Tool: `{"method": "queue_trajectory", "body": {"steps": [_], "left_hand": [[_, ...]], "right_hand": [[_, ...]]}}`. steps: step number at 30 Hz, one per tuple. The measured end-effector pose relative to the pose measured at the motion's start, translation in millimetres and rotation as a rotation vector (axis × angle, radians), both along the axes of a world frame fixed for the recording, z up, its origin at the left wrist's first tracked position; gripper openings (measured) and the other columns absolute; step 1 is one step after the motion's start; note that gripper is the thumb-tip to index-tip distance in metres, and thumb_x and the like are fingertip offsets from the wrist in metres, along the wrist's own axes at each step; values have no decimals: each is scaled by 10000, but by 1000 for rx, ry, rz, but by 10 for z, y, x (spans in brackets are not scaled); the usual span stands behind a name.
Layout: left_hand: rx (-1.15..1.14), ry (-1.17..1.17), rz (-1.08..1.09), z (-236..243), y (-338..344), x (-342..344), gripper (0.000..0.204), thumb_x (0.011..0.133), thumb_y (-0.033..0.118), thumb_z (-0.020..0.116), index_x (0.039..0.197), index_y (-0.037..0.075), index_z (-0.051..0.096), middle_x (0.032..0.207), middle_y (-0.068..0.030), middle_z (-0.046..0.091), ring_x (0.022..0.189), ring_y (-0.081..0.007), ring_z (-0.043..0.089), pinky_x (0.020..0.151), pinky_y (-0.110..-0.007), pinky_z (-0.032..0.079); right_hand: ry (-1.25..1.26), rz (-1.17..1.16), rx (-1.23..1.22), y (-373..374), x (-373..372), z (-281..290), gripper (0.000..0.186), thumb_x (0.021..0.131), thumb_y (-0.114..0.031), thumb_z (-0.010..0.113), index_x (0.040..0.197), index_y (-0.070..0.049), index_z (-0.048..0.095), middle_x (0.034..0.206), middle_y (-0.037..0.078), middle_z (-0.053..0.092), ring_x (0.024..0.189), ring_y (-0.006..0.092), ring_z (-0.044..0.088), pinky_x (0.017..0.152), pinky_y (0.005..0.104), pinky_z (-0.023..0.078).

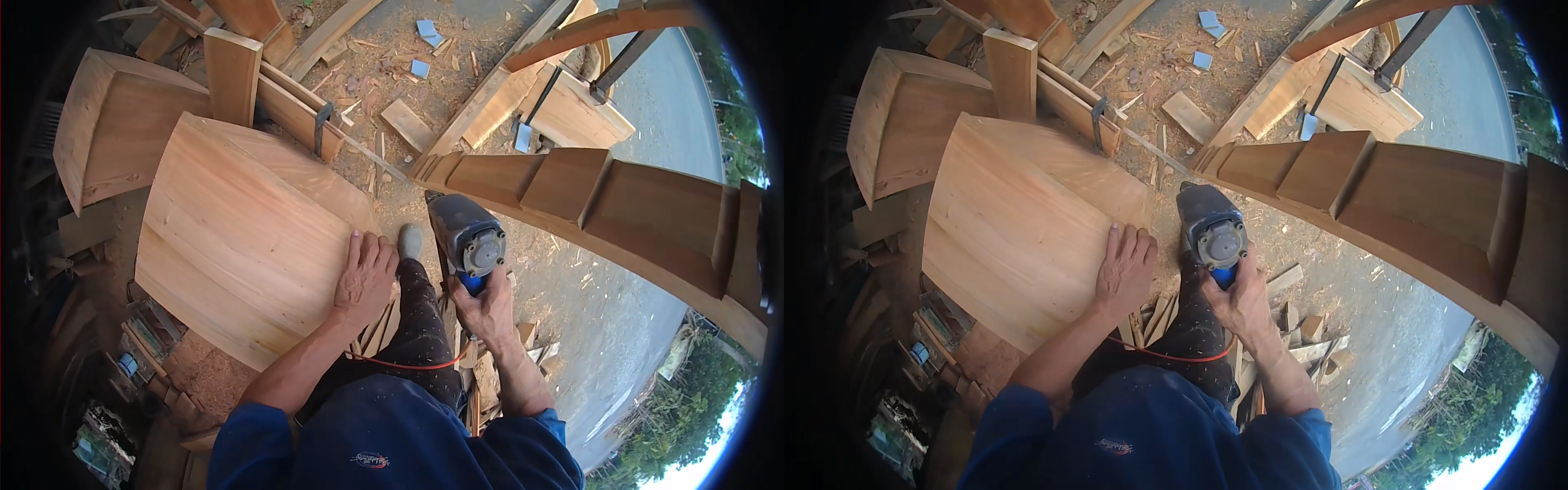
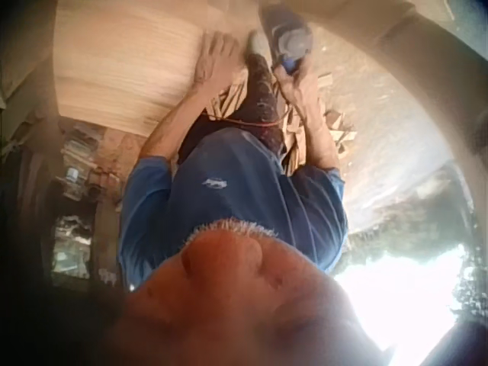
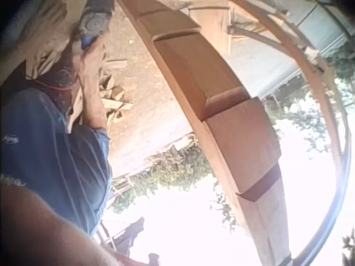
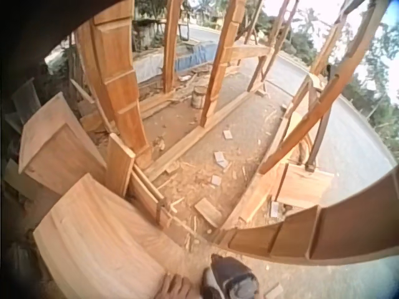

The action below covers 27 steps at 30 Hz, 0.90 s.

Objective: The person assembles a wooden box by positioning a wood panel against a frame and securing it with a pneumatic nail gun, then moves to a second box to repeat the process.

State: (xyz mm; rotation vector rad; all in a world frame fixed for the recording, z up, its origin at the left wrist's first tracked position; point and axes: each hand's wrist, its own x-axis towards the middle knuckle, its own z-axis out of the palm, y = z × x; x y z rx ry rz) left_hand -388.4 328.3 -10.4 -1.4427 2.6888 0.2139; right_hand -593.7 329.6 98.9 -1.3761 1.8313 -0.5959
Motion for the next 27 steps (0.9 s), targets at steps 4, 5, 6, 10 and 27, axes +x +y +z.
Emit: {"method": "queue_trajectory", "body": {"steps": [4,5,6,10,27], "left_hand": [[39,122,-31,-1,-157,113,454,827,256,680,1214,28,609,1239,-145,556,1292,-322,472,1184,-559,290],[46,143,-48,8,-169,139,464,820,258,687,1215,29,606,1230,-143,561,1280,-321,486,1179,-558,295],[50,160,-64,12,-165,194,473,814,261,695,1216,30,603,1220,-141,566,1268,-321,499,1175,-558,299],[48,176,-30,-97,-135,192,460,849,362,644,1200,63,663,1224,-106,588,1257,-278,509,1153,-569,313],[-30,246,-52,-195,-225,257,343,911,372,558,1082,118,714,1100,-45,649,1168,-229,573,1158,-575,298]], "right_hand": [[-186,70,65,-196,-122,-473,175,852,-91,717,974,12,646,797,137,700,715,182,657,642,349,519],[-204,70,61,-183,-143,-580,184,841,-114,747,956,7,667,798,131,693,681,238,669,627,372,525],[-243,69,66,-180,-166,-676,184,841,-114,747,956,7,667,798,131,693,681,238,669,627,372,525],[-82,339,109,-213,-408,-896,388,735,-111,800,1086,-28,656,976,156,733,886,379,720,790,448,572],[44,560,50,-558,-620,-818,510,651,-213,702,1127,-34,661,993,122,694,821,355,652,798,436,512]]}}
